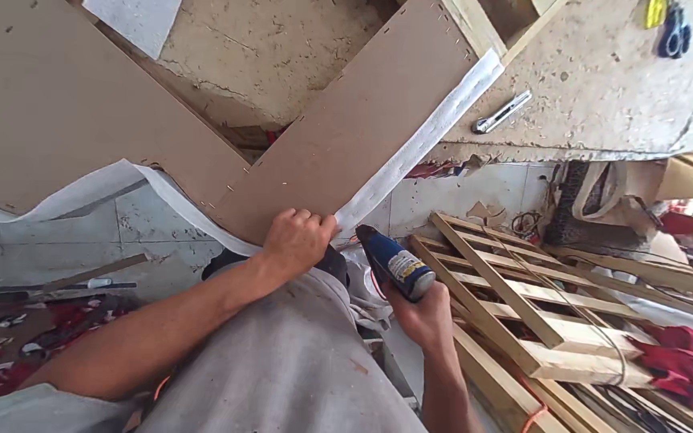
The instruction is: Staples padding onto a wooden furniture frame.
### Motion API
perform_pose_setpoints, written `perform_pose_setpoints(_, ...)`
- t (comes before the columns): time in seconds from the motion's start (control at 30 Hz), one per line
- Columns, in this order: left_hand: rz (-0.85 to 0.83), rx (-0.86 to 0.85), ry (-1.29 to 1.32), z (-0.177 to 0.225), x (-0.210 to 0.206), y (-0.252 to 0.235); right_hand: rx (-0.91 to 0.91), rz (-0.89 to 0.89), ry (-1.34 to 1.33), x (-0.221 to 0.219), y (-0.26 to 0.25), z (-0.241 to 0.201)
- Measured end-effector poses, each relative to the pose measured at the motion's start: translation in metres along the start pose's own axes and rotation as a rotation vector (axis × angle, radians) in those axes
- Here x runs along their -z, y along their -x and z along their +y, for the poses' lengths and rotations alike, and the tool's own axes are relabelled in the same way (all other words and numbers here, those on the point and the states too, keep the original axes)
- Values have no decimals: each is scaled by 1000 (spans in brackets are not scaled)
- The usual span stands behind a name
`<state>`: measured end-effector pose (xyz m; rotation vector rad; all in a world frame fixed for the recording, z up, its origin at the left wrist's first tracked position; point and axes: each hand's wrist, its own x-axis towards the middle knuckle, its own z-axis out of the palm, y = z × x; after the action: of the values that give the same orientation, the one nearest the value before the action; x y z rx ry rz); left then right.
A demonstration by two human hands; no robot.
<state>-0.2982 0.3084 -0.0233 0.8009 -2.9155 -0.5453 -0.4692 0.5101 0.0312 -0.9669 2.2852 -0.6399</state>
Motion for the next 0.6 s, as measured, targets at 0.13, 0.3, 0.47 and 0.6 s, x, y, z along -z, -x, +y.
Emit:
perform_pose_setpoints(0.13, -16, -79, 82, -15, 2, -7, -16, 39, 97, -6, 11, -20)
perform_pose_setpoints(0.3, 83, -189, 104, -32, -10, -10, -73, 49, 150, -15, 14, -43)
perform_pose_setpoints(0.47, 105, -257, 119, -41, -14, -14, -114, 25, 250, -25, 8, -61)
perform_pose_setpoints(0.6, 30, -306, 126, -44, -12, -21, -150, 24, 286, -29, 13, -74)
